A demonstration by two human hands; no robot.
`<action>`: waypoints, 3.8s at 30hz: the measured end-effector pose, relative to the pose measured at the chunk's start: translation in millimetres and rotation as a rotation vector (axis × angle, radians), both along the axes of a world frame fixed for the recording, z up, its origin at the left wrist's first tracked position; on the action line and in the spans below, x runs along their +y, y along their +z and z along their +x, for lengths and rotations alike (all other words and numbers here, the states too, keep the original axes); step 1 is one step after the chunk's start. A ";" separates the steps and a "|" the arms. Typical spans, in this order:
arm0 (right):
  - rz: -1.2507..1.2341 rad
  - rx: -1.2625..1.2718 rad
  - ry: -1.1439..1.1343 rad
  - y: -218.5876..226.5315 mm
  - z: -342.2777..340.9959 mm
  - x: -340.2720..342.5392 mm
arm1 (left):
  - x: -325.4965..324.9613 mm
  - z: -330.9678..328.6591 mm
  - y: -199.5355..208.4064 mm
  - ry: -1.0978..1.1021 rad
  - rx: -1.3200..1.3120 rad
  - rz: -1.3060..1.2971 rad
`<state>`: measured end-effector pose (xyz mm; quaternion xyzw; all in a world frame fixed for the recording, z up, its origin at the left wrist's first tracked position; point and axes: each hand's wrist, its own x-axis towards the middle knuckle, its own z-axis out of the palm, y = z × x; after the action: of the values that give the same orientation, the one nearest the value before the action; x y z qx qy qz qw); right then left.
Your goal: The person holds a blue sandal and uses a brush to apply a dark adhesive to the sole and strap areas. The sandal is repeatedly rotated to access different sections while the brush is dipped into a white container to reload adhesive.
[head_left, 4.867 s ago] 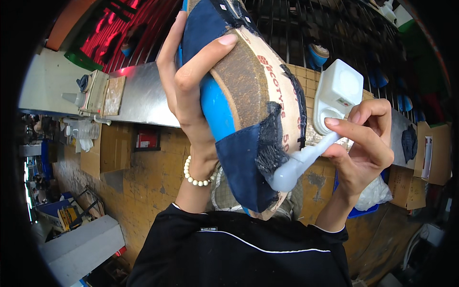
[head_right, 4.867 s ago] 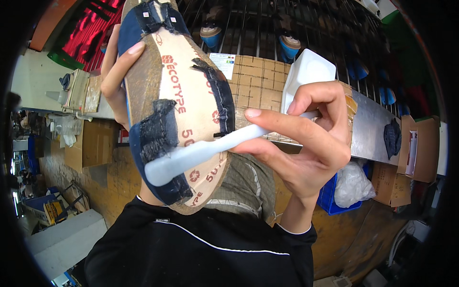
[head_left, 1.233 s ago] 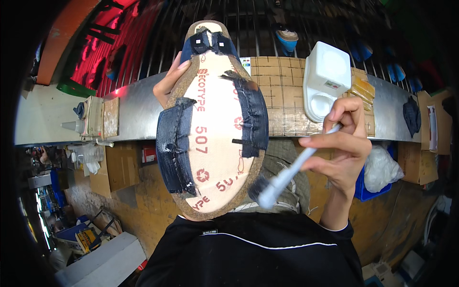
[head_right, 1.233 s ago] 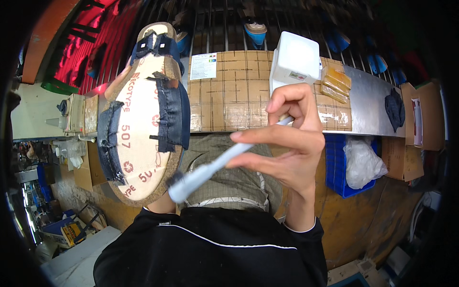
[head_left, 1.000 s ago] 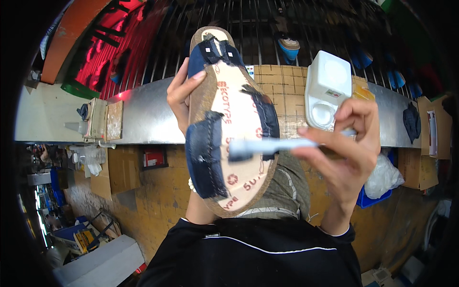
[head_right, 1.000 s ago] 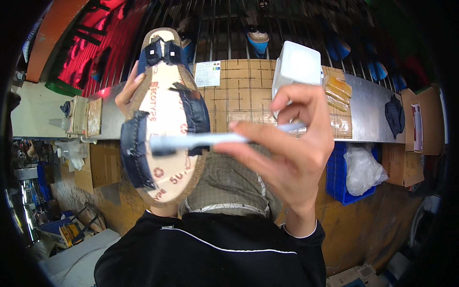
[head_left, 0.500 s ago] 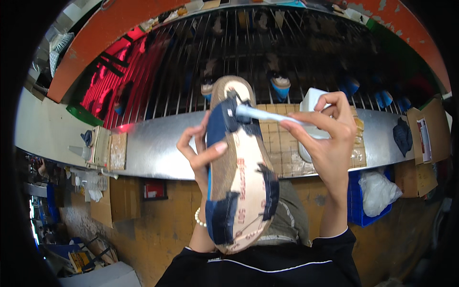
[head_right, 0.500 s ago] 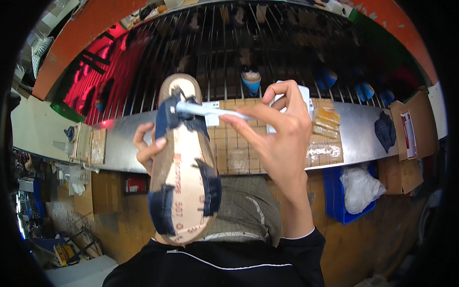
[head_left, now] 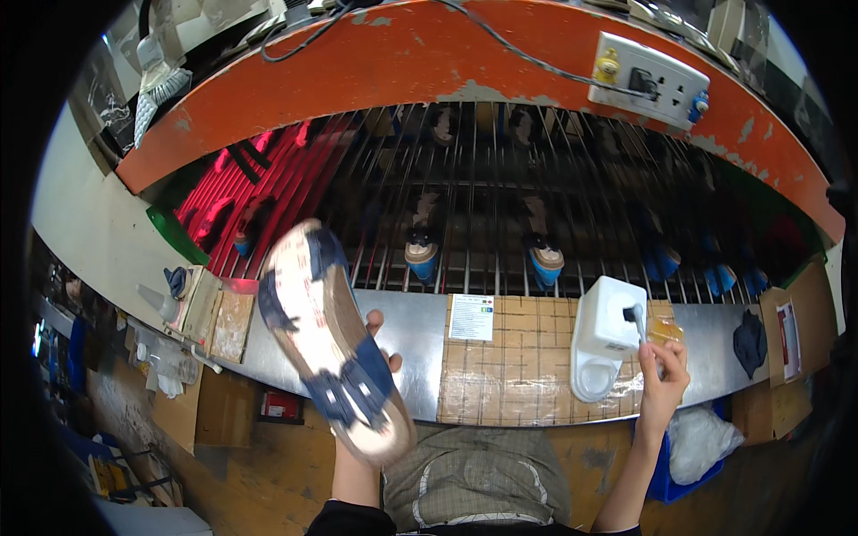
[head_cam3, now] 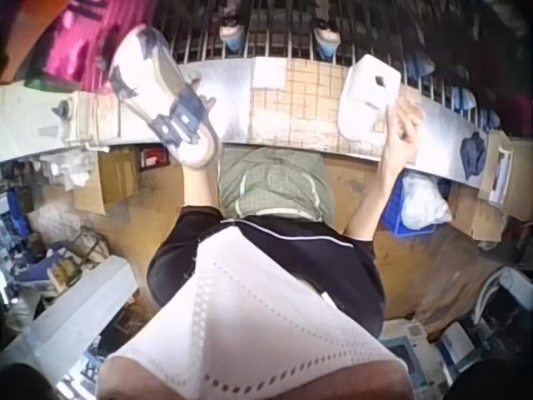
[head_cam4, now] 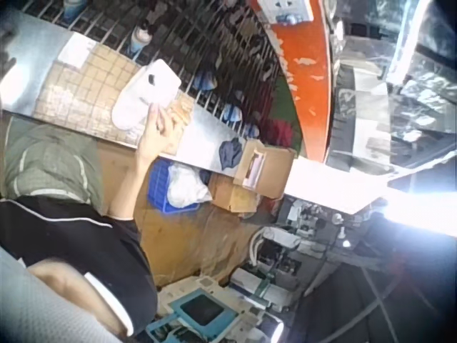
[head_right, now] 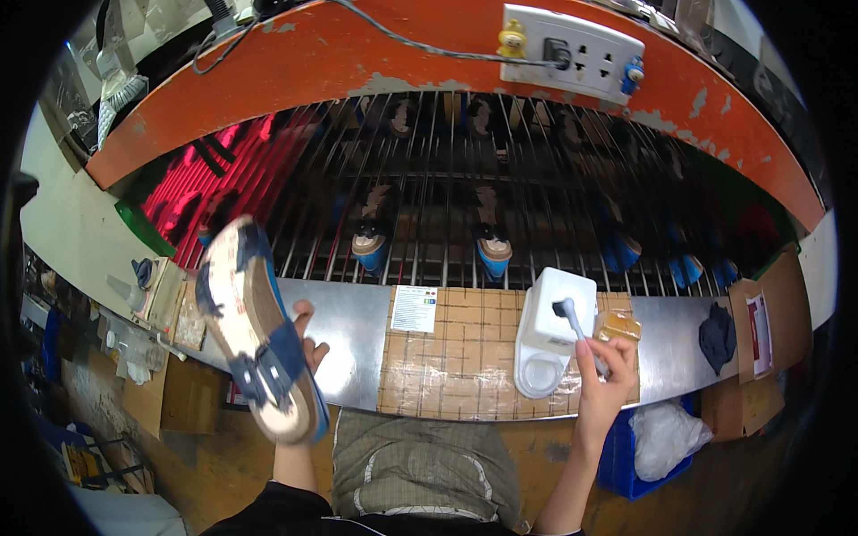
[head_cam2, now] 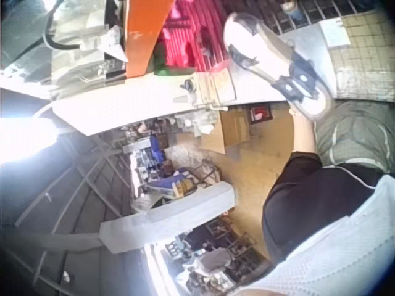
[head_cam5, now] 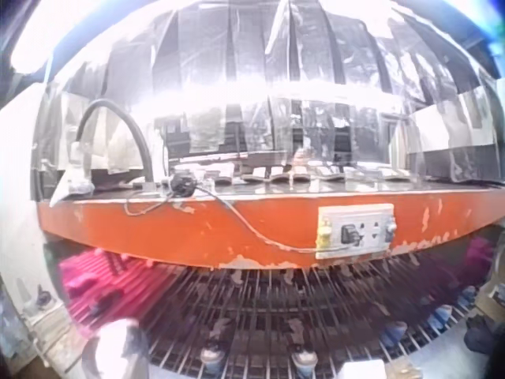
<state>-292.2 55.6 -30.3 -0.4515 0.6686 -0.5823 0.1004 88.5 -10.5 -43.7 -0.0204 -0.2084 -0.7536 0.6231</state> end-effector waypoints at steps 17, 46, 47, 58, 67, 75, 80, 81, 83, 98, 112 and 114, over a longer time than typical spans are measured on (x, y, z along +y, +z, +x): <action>-0.018 0.053 -0.034 32.0 -0.3 24.1 | -319.4 177.5 -138.1 0.237 0.048 0.807; -0.186 -0.258 -0.011 49.9 19.9 100.3 | -0.6 -44.8 234.2 1.370 -1.072 -1.927; -0.223 -0.254 0.019 46.1 19.2 101.8 | 0.6 -43.9 232.9 1.379 -1.071 -1.922; -0.262 -0.297 0.070 29.2 3.2 88.7 | 8.3 -31.5 228.7 1.479 -1.056 -1.858; -0.144 -0.260 -0.158 24.0 -11.6 87.1 | -49.2 -26.6 131.6 1.413 -0.852 -1.251; -0.082 -0.129 -0.114 32.2 -8.2 68.6 | -274.1 24.7 -85.3 0.486 -1.951 -0.228; -0.034 -0.118 -0.146 33.1 -9.5 78.6 | -296.7 9.4 -133.4 0.273 -1.664 0.039; -0.013 -0.127 -0.138 34.3 -10.3 77.8 | -294.9 16.8 -126.5 0.233 -1.576 0.117; -0.012 -0.112 -0.114 39.0 -10.9 78.6 | -307.1 52.4 -108.7 0.160 -1.602 0.138; 0.314 0.789 -0.085 -13.9 -15.5 65.5 | -29.6 14.0 -33.1 -0.239 0.151 -0.077; 0.280 0.842 -0.125 -27.0 -18.6 56.3 | 27.6 9.8 46.1 -0.255 -0.275 -0.293; 0.308 0.884 -0.116 -31.6 -23.3 52.7 | 30.8 9.8 43.0 -0.189 -0.216 -0.323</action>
<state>-315.5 108.4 -61.9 -0.5977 0.7501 -0.2327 -0.1609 98.3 20.4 -0.7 -0.0588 -0.3893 -0.7632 0.5124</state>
